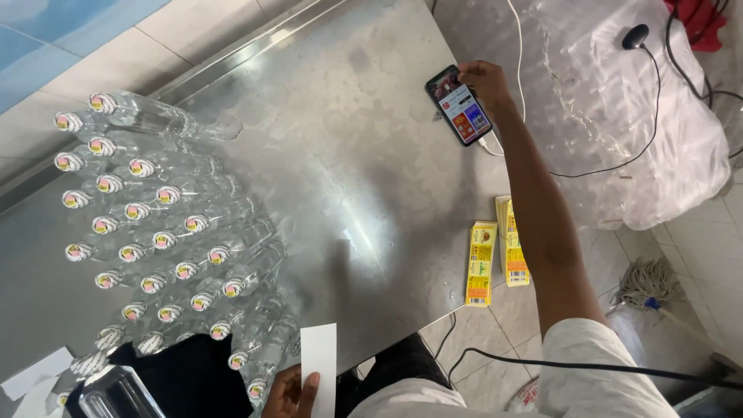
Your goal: Manually applying adhesive labels to plastic water bottles at a production station.
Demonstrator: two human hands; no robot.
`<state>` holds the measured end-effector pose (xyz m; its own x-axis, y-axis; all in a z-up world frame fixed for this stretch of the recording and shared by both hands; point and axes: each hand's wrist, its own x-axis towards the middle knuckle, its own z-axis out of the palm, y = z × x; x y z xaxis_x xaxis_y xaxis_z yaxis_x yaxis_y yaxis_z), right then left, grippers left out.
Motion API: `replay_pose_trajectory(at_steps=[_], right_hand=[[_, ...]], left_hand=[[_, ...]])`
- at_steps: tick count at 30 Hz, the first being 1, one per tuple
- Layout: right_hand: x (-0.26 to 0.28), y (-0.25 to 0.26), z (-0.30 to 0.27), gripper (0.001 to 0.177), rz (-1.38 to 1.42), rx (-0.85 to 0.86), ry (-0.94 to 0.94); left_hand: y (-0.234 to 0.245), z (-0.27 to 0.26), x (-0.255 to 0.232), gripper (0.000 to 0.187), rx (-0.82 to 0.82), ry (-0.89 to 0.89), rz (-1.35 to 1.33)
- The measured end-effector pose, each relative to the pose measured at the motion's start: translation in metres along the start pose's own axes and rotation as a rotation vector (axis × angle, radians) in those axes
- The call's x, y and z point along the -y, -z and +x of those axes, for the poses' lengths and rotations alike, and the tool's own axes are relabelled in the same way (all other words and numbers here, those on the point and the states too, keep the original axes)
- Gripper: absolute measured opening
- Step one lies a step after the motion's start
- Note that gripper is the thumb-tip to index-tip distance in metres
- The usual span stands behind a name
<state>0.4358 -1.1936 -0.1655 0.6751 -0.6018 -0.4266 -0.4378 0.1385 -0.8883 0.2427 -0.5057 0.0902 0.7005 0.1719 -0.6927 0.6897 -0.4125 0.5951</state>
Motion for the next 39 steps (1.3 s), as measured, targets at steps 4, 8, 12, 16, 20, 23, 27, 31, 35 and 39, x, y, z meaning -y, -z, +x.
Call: replay_pose_trajectory(at_steps=[4, 8, 12, 16, 20, 23, 27, 31, 35, 39], right_hand=[[-0.004, 0.0, -0.001, 0.017, -0.058, -0.007, 0.026], [-0.008, -0.001, -0.001, 0.016, 0.005, -0.014, 0.066], [0.016, 0.002, -0.035, 0.021, -0.055, -0.289, 0.158], [0.072, -0.049, -0.178, 0.019, -0.056, -0.321, 0.232], [0.107, -0.134, -0.361, 0.027, 0.245, 0.307, 0.214], [0.112, -0.193, -0.493, 0.046, 0.165, 0.447, 0.221], [0.136, -0.263, -0.601, 0.046, 0.008, 0.237, 0.283], [0.127, -0.303, -0.664, 0.039, 0.037, 0.18, 0.304], [0.126, -0.349, -0.72, 0.035, -0.057, 0.171, 0.419], [0.13, -0.394, -0.768, 0.039, -0.257, 0.003, 0.802]], left_hand=[[0.0, 0.002, 0.001, 0.037, -0.026, 0.029, -0.01], [0.002, 0.0, 0.004, 0.035, -0.039, 0.055, -0.04], [0.016, 0.005, 0.009, 0.04, 0.056, 0.118, -0.076], [0.006, -0.001, -0.021, 0.035, 0.095, -0.052, -0.254], [0.001, -0.009, -0.067, 0.032, 0.192, -0.134, -0.411], [0.02, -0.016, -0.07, 0.027, 0.256, -0.272, -0.45], [0.057, -0.016, -0.051, 0.02, 0.419, -0.492, -0.466], [0.124, -0.015, -0.024, 0.03, 0.499, -0.571, -0.391], [0.195, -0.006, -0.006, 0.024, 0.379, -0.678, -0.494], [0.238, 0.002, 0.018, 0.022, 0.417, -0.709, -0.58]])
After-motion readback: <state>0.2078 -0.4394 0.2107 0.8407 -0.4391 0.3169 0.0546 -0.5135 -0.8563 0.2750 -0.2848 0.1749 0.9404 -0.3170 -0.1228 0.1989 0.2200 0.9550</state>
